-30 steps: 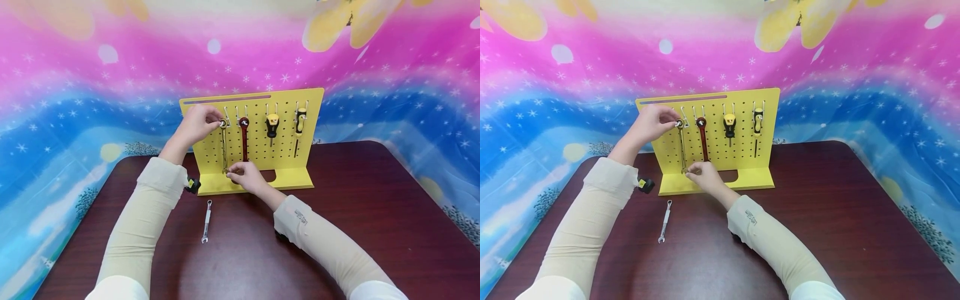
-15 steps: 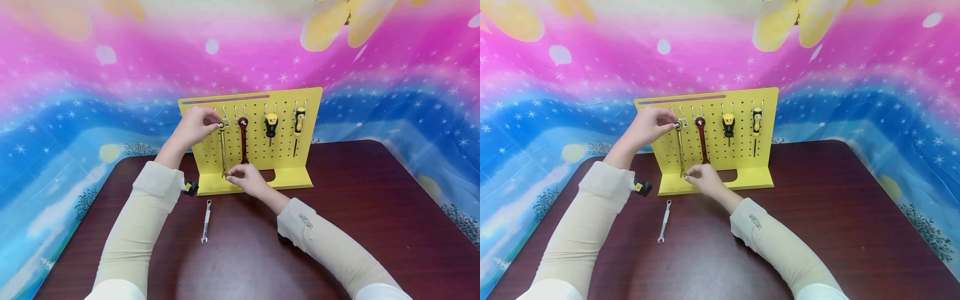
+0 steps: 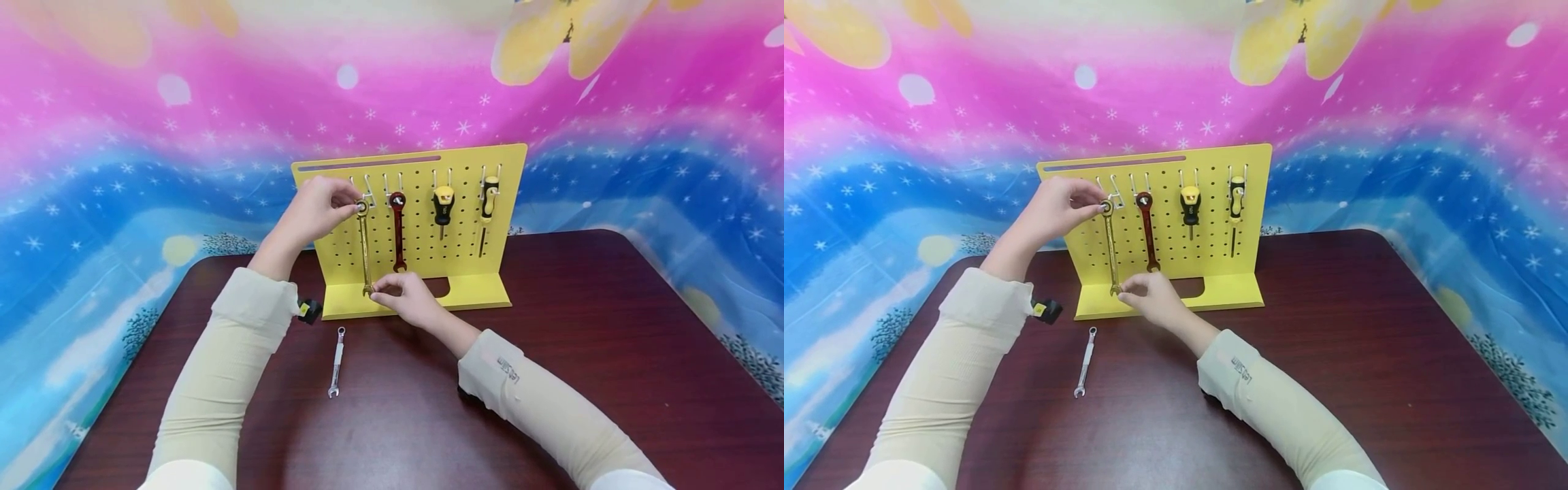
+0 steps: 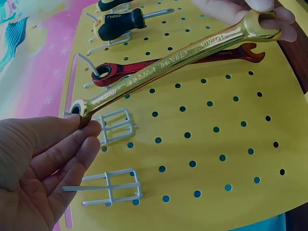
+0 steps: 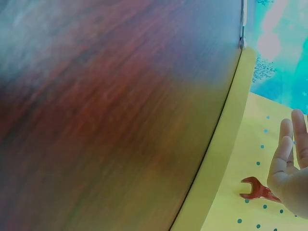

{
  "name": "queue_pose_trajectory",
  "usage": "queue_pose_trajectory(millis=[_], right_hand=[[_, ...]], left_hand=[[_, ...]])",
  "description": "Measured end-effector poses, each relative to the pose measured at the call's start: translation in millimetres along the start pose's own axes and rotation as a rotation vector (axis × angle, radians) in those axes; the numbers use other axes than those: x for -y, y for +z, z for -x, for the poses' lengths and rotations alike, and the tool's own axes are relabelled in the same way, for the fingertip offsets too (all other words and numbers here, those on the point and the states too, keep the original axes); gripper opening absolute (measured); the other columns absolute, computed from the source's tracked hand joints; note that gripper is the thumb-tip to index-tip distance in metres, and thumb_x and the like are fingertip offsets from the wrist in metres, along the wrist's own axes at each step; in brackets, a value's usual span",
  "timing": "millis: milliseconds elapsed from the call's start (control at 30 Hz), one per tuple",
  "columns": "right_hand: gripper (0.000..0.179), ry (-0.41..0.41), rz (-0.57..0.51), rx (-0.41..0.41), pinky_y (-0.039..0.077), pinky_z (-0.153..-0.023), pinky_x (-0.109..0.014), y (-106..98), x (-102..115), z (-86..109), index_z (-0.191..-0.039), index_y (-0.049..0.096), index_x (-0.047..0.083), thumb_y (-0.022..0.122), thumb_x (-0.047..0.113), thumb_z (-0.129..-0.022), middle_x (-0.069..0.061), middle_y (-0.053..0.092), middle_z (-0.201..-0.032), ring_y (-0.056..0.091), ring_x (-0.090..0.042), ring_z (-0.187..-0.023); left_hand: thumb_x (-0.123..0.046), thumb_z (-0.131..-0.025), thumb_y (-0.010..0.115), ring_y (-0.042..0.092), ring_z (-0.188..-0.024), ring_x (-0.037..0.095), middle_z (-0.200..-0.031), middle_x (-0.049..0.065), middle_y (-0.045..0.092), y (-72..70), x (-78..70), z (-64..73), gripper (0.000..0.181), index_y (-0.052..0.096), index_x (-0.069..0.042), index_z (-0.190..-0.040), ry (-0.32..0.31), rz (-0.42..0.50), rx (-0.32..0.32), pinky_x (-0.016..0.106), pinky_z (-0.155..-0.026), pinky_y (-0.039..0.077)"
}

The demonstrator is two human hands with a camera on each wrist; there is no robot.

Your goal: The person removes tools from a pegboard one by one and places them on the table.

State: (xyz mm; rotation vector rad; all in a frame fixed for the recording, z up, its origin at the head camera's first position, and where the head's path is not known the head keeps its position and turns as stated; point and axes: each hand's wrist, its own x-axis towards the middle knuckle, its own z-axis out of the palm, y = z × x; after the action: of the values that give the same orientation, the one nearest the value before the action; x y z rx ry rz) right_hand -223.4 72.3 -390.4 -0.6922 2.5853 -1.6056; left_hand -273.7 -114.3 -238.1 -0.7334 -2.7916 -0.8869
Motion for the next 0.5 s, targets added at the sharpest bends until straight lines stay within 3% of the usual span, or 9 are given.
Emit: queue_pose_trajectory(millis=[333, 500], right_hand=[[0.015, -0.022, -0.038, 0.023, 0.056, -0.075, -0.02, 0.9, 5.7, 2.0, -0.101, 0.074, -0.001, 0.07, 0.009, -0.091, -0.015, 0.075, -0.098, 0.066, -0.008, -0.081], [0.013, -0.026, -0.034, 0.027, 0.056, -0.077, -0.023, 1.0, 8.8, 2.9, -0.099, 0.074, 0.0, 0.07, 0.01, -0.091, -0.015, 0.075, -0.099, 0.068, -0.014, -0.087]], left_hand=[[-0.009, -0.095, 0.066, 0.069, -0.098, 0.025, -0.109, 0.015, 0.073, -6.2, -5.6, 4.4, 0.024, 0.07, -0.003, -0.118, -0.004, 0.012, 0.011, 0.038, -0.089, 0.057], [-0.01, -0.095, 0.066, 0.069, -0.099, 0.025, -0.109, 0.015, 0.073, -9.2, -8.6, 7.4, 0.024, 0.07, -0.003, -0.118, 0.004, 0.004, 0.011, 0.039, -0.091, 0.056]])
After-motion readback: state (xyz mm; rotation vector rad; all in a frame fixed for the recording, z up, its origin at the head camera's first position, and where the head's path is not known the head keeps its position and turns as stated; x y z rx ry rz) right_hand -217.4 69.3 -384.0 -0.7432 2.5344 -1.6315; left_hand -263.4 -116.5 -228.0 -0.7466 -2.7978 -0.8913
